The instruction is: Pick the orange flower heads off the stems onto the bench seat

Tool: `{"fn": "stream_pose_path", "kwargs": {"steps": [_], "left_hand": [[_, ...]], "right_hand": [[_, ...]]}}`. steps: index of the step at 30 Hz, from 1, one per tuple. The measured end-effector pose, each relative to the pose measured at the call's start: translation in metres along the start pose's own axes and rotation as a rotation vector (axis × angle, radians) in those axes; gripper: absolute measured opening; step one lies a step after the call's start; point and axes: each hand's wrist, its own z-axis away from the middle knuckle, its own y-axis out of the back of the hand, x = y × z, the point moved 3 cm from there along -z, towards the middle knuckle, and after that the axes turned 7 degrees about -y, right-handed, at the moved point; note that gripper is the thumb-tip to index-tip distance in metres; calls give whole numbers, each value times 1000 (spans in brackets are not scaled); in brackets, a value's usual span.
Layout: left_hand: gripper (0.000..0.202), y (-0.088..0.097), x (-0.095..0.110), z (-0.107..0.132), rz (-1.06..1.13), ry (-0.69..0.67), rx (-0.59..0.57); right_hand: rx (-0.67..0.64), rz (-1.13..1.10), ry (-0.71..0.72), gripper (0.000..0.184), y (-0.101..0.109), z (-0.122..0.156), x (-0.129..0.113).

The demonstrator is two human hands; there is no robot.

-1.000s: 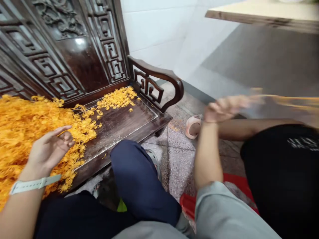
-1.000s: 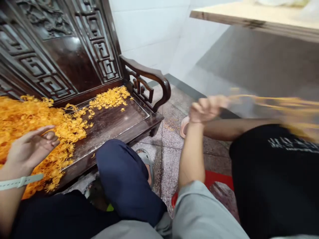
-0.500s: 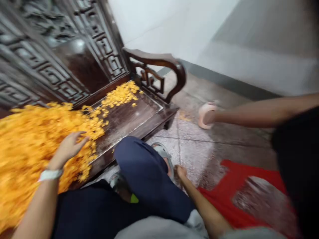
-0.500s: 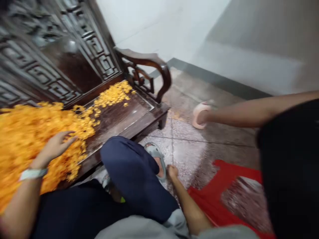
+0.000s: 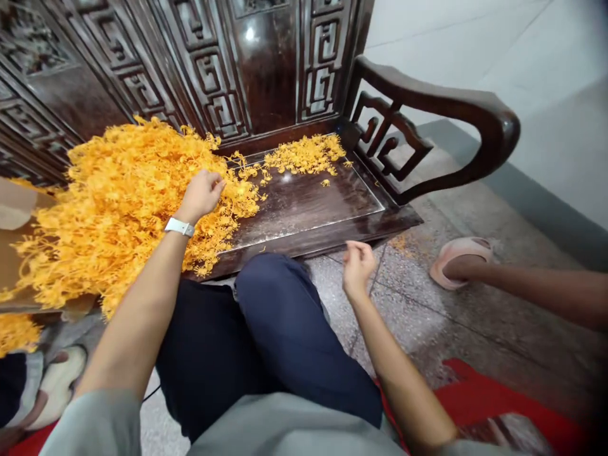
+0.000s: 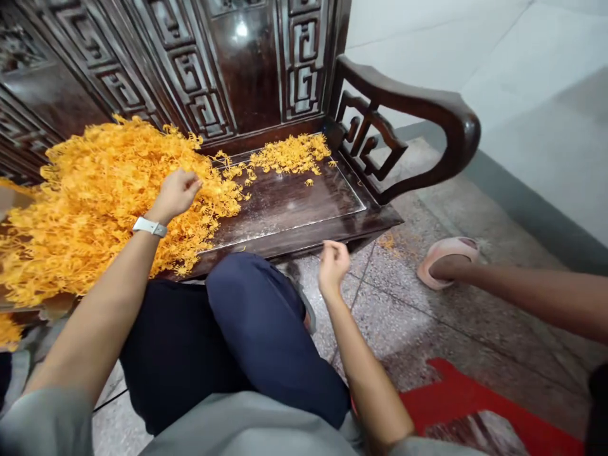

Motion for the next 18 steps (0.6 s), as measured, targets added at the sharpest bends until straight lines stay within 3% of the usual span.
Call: {"fn": "stream_pose_path", "kwargs": {"steps": [5,8,10,14,18], "left_hand": [[17,20,1,-4,684,197,458],[22,31,9,-1,1028,243,608],[26,34,19,1,1115,218,607],[25,39,40,6,1087,174,559],[27,56,45,11,1070,197,665]], "right_hand": [[-381,-29,279,34,-125,-2,-85],[-512,57,514,75,-196,-1,-139],[-581,99,633,84,-232,3,-167],[-731,94,608,54,-273,10,-187],[-803,166,545,45,-291,7,-171]]}}
